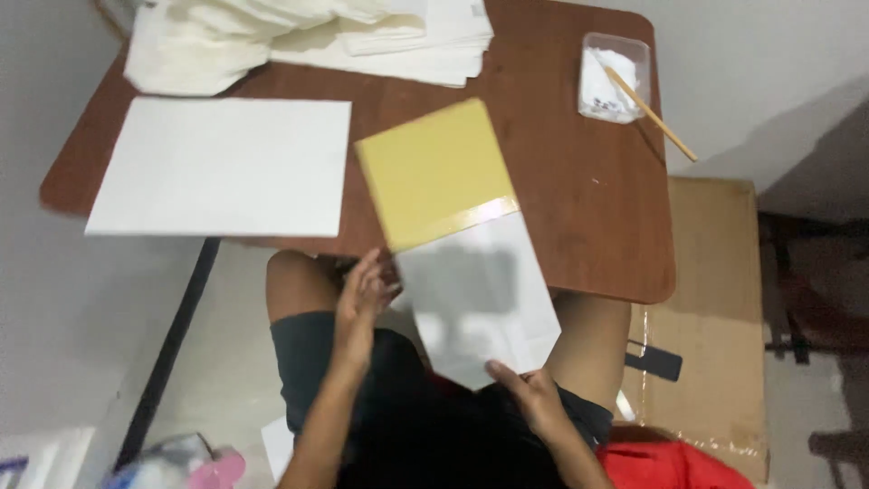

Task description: Applying glue to paper edges with a brush and folding them to construct a paper bag.

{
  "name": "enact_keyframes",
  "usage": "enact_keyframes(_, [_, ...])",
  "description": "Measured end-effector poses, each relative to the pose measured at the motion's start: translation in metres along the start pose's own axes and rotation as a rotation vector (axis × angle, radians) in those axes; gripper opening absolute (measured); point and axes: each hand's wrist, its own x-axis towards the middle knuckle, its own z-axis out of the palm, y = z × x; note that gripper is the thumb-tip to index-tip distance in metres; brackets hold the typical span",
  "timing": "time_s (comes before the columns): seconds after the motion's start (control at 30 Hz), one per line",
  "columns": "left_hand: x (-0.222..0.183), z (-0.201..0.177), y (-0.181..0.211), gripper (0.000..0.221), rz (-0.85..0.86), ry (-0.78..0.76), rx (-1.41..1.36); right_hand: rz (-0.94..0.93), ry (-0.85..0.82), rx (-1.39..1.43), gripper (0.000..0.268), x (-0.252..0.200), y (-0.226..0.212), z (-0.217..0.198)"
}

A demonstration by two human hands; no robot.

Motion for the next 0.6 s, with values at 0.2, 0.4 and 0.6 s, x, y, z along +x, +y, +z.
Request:
enact_keyframes(0.2, [-0.025,-0.031,0.040,0.073,0.120,0.136,-0.338,-0.124,-0.314,-0.261,0.033,-0.039,-0.035,0.000])
enact_keyframes(0.4, [-0.096,-0.044,0.095,0.055,0.524,0.109,-0.122,-0.348,-0.182,-0.414,0.042,-0.032,-0.022,-0.007])
enact_keyframes(0.6, [-0.132,-0.061,0.080,0.047,0.341,0.255,-0.434,-0.541,-0.215,-0.406,0.027,-0.042,-0.014,-0.005])
